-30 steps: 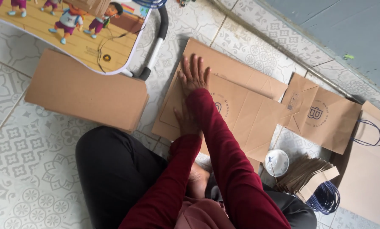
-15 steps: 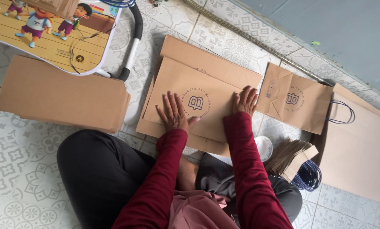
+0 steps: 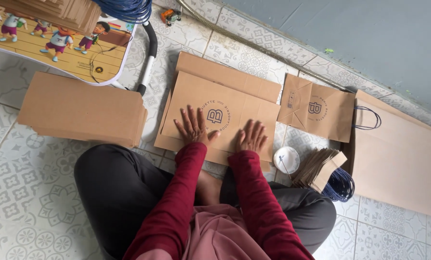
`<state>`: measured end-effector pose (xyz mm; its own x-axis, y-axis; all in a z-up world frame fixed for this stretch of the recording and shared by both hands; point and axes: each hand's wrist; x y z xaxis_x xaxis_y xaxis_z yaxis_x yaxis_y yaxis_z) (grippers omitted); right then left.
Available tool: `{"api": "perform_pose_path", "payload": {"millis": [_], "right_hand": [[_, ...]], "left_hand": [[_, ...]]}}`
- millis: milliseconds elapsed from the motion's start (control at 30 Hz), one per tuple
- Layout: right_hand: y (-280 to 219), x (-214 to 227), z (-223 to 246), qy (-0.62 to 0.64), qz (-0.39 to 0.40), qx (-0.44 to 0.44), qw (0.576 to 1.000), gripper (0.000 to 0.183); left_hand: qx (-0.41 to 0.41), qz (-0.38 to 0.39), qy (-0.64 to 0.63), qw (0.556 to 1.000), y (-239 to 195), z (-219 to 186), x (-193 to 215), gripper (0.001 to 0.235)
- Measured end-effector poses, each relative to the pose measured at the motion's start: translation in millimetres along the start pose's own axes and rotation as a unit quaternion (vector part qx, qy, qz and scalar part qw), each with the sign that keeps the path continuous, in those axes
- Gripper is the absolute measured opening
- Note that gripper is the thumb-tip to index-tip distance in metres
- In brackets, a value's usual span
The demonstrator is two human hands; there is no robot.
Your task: The person sits on the floor and folds flat paper bags into their final shape. They smooth the creases, fold the side panels, and assemble the bottom to create a standing bag.
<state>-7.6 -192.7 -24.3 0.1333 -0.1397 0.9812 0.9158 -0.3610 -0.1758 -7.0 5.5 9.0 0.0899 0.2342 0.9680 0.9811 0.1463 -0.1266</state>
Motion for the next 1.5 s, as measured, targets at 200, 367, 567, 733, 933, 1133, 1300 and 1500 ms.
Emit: {"api": "perform_pose_path", "payload": {"millis": [200,367,567,733,933,1133,1300,1500], "right_hand": [[-8.7,-22.2,-28.4,0.007,0.058,0.182,0.981,0.074],[9.2,-59.4,-76.4,0.199,0.064,0.271,0.940,0.055],[-46.1,-46.6,-92.3,0.544,0.045,-0.073,0.835,0.039],[-43.6,-67.5,-98.3,0.889,0.063,-0.263,0.370,0.048],[-1.2,-37.4,-64.7,0.841,0.075,-0.272,0.461,0.059],[15.6,52.2,-17.1,0.740,0.003,-0.024,0.672,0.024],[-70.3,231.5,19.0,0.636,-0.113,0.174,0.744,0.018],[-125.4,267.9,28.0,0.496,-0.283,0.282,0.771,0.021]], "left_hand": [[-0.227,0.102,0.030,0.968,-22.4,-14.9,-19.8,0.115],[-0.276,0.052,0.085,0.956,-26.3,-29.3,-50.6,0.083],[-0.304,0.044,0.081,0.948,-15.7,-29.0,-74.4,0.073],[-0.286,0.062,0.102,0.951,-28.3,-29.0,-59.8,0.072],[-0.251,0.118,0.092,0.956,-42.1,-28.9,-32.6,0.069],[-0.255,0.073,-0.121,0.956,-22.0,-30.7,-40.5,0.062],[-0.300,-0.025,-0.437,0.847,-39.9,-44.0,153.0,0.063],[-0.480,-0.196,-0.452,0.726,-71.1,-67.0,298.0,0.105]]}}
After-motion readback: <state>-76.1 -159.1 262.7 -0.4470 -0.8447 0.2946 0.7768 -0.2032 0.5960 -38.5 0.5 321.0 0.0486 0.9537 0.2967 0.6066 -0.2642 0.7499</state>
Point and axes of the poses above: each hand's wrist, its own y-axis towards the middle knuckle, its own x-axis out of the back of the hand, z = x × y, and after that the axes turned 4 degrees about z, right-handed
